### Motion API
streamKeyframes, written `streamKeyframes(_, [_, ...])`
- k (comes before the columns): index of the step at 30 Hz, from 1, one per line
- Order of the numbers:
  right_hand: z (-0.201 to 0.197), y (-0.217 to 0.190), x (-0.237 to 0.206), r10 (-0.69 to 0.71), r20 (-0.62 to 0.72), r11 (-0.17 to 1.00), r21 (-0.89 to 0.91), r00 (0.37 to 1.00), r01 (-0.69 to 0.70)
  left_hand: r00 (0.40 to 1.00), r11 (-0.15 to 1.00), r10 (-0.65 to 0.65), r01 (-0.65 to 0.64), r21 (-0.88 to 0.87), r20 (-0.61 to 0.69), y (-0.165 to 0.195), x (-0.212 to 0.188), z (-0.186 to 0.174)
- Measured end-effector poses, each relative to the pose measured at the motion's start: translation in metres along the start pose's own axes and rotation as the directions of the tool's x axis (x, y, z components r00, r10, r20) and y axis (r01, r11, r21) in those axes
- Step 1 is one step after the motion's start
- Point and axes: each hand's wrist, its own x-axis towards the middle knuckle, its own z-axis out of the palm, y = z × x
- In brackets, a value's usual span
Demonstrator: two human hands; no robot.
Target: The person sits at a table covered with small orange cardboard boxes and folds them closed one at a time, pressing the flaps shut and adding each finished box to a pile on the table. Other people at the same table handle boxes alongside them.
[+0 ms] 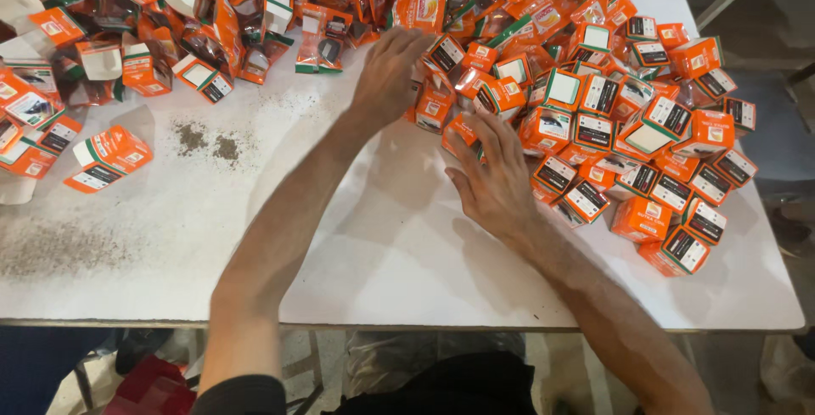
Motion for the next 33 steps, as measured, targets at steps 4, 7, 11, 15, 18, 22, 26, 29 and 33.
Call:
streamKeyframes(4, [-0.005,0.005,-0.006,0.009,-0.021,0.999,0.036,1.0,-0.008,0.966,0.991,-0.117,0.1,0.084,0.232,-0.011,0.028,-0.007])
streamKeyframes(7, [-0.01,0.007,-0.005,-0.036,-0.174,0.999,-0.001,0.984,0.037,0.978,0.995,0.029,-0.047,-0.082,-0.209,0.015,0.023,-0.039])
streamKeyframes(11, [-0.014,-0.002,0.003,-0.161,-0.287,0.961,-0.265,0.944,0.083,0.966,0.933,-0.117,0.186,-0.308,0.229,0.084,-0.015,-0.082])
streamKeyframes(15, [-0.019,-0.013,0.004,-0.167,-0.058,0.959,-0.24,0.984,0.149,0.924,0.836,-0.116,0.289,-0.466,0.364,0.127,-0.041,-0.104])
streamKeyframes(18, [-0.016,-0.013,0.0,-0.061,-0.096,0.987,0.144,0.994,0.075,0.853,0.401,-0.143,0.513,-0.759,0.501,0.128,-0.052,-0.106])
streamKeyframes(22, [-0.006,-0.015,-0.017,0.266,0.147,0.59,0.757,0.953,-0.282,0.918,0.309,-0.205,0.39,-0.868,0.339,0.118,-0.072,-0.092])
streamKeyframes(26, [-0.001,-0.009,-0.021,0.272,0.355,0.111,0.912,0.895,-0.395,0.897,0.22,-0.213,0.431,-0.875,0.388,0.117,-0.09,-0.074])
streamKeyframes(29, [-0.004,-0.009,-0.015,0.179,0.489,-0.111,0.872,0.854,-0.476,0.895,0.057,-0.148,0.432,-0.9,0.42,0.12,-0.094,-0.069])
streamKeyframes(33, [-0.012,-0.016,-0.013,0.18,0.582,-0.005,0.806,0.793,-0.591,0.847,0.099,-0.186,0.521,-0.848,0.498,0.138,-0.099,-0.062])
